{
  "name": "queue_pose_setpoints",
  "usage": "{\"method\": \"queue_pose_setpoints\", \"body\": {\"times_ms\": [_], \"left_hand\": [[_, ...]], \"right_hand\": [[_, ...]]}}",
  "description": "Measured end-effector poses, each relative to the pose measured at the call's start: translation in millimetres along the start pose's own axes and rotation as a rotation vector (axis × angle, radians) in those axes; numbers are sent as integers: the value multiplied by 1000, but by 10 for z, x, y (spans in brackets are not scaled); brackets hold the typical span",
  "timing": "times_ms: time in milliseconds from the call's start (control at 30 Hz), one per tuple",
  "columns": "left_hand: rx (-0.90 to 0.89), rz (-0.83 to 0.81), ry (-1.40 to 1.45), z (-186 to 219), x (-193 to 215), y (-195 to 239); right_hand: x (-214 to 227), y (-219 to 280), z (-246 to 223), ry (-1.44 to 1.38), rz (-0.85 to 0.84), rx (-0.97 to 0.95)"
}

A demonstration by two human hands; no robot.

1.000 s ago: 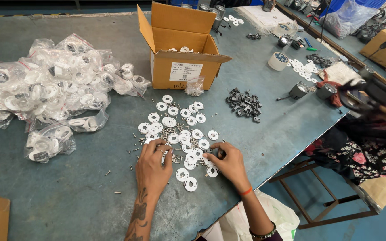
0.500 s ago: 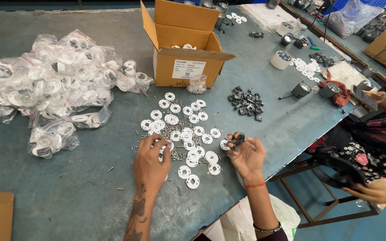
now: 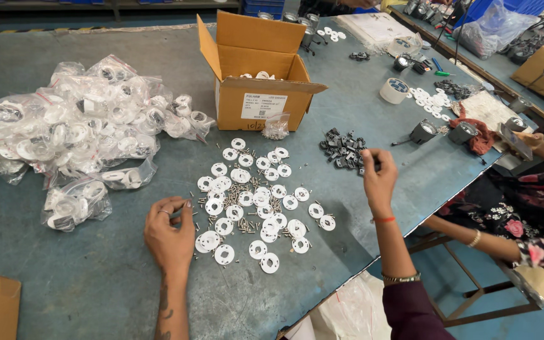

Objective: The person assembles small white circular plastic parts with metal screws on a factory workbench. They pick up parts and screws, insert screws into the parts, and place the assembled units into a cardboard box. Another worker is visible in the background performing similar assembly tasks.

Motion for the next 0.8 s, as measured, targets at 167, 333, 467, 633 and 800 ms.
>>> {"method": "queue_pose_setpoints", "body": {"times_ms": [167,333,467,633,800], "left_hand": [[26,-11,18,-11,-3,4],[114,-27,47,-32,-16,6],[136,-57,33,-46,-23,20],[120,-43,21,-60,-17,10],[118,-55,-4,-58,-23,25]], "right_hand": [[-63,-206,189,-535,-103,-477],[-179,-56,166,-675,-110,-515],[-176,-108,202,-684,-82,-494],[-28,-477,282,-488,-79,-261],[53,-839,327,-82,39,13]]}}
Point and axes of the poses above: each hand's wrist, its own y-axis away from the middle knuckle, its own x-axis out of the back of the hand, z = x × y, the point moved 6 cm from there along -y, towards the middle knuckle, and after that the axes turned 7 degrees about z, right-handed, at the moved point
